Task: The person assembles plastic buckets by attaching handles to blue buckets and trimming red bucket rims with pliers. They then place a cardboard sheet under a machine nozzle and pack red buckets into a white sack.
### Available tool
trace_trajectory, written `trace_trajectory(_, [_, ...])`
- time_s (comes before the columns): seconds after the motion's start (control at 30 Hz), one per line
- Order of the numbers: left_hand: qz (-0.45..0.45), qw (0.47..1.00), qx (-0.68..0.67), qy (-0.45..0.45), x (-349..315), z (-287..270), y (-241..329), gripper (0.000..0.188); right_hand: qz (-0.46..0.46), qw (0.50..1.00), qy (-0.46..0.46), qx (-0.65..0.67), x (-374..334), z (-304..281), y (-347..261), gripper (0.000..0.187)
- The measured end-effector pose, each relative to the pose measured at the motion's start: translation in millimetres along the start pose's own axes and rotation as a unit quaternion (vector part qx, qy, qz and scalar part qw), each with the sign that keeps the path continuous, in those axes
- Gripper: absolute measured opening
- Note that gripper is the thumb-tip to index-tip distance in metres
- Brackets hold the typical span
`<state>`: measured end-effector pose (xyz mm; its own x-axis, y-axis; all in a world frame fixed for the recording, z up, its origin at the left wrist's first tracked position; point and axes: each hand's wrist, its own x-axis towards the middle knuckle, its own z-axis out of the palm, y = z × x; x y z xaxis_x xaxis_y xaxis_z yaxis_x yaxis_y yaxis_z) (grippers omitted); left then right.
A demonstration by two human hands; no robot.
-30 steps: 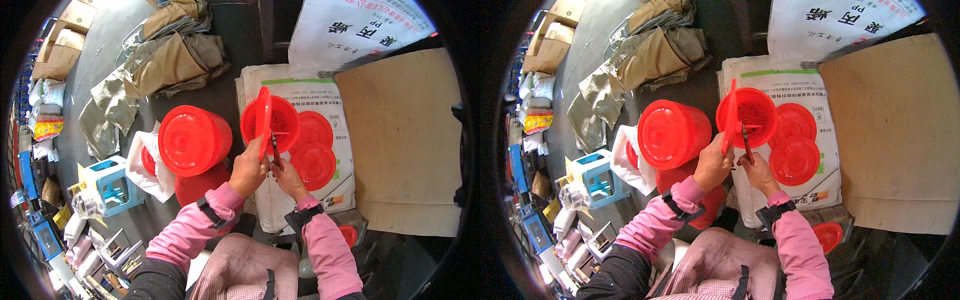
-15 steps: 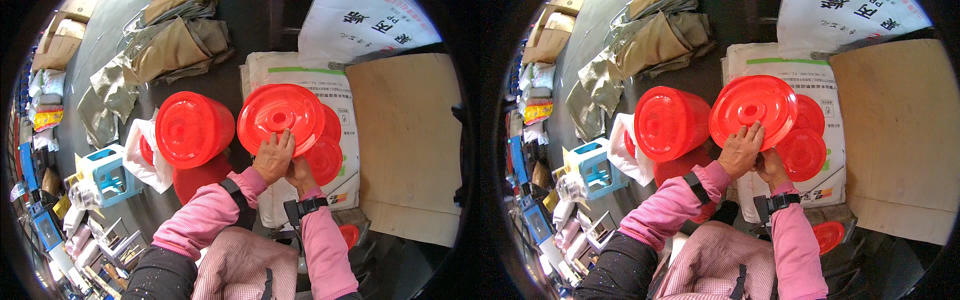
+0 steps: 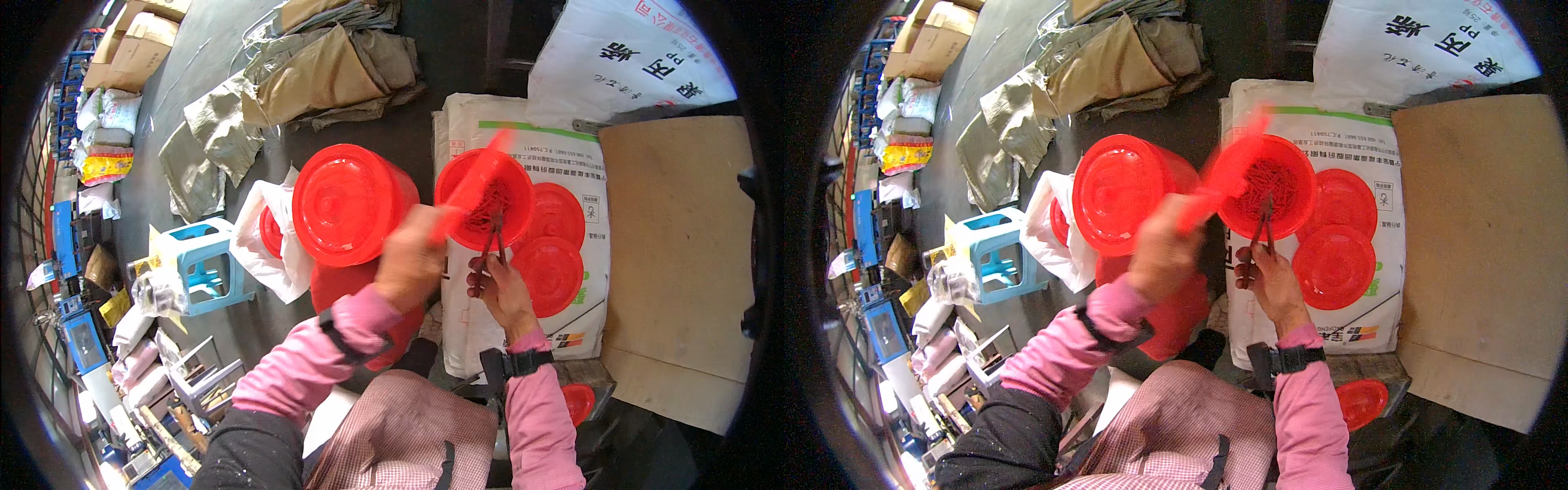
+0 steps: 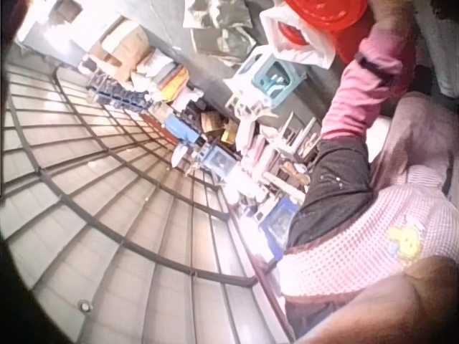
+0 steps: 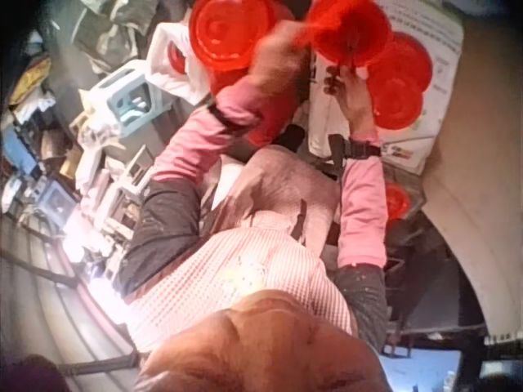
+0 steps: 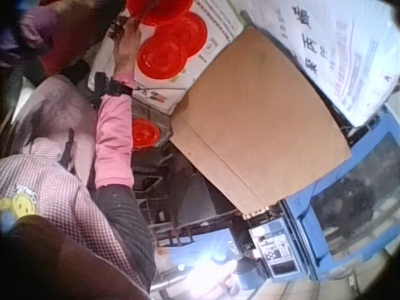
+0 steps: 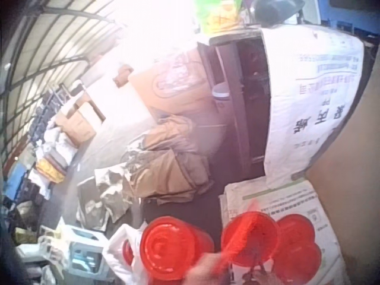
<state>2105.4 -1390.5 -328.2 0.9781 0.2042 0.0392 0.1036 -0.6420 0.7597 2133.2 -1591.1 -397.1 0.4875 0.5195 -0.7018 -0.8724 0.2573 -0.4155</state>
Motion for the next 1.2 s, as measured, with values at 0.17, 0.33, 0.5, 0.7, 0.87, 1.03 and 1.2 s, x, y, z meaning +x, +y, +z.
trace_trajectory(0.17, [-0.268,0.833,-0.416,0.249,-45.3,-92.9,-94.2,0.035,-0.010,0.995,0.018,-0.098,-47.0,-26.5,16.1,0.027])
trace_trajectory(0.33, [-0.388,0.709,-0.496,0.317,-94.8,-106.3,-196.1,0.052,0.038,0.982,0.126,-0.134,-83.2,-86.1,45.9,0.027])
trace_trajectory(0.5, [-0.497,0.735,-0.353,0.297,-101.3,-108.0,-249.2,0.068,0.035,0.971,0.189,-0.141,-109.5,-135.9,57.4,0.029])
trace_trajectory(0.7, [-0.521,0.763,-0.280,0.259,-100.3,-109.2,-243.3,0.067,0.018,0.966,0.245,-0.081,-107.9,-178.8,58.2,0.029])
trace_trajectory(0.87, [-0.527,0.776,-0.243,0.249,-105.6,-92.3,-218.8,0.072,-0.017,0.965,0.253,-0.060,-103.4,-203.1,50.0,0.027])
trace_trajectory(1.03, [-0.252,0.919,0.225,0.202,-85.6,-92.6,-192.1,0.073,-0.016,0.960,0.263,-0.090,-101.9,-221.1,46.7,0.026])
trace_trajectory(1.2, [-0.057,0.966,0.252,0.029,-36.8,-81.3,-187.5,0.058,-0.040,0.908,0.329,-0.254,-84.3,-261.4,54.1,0.039])
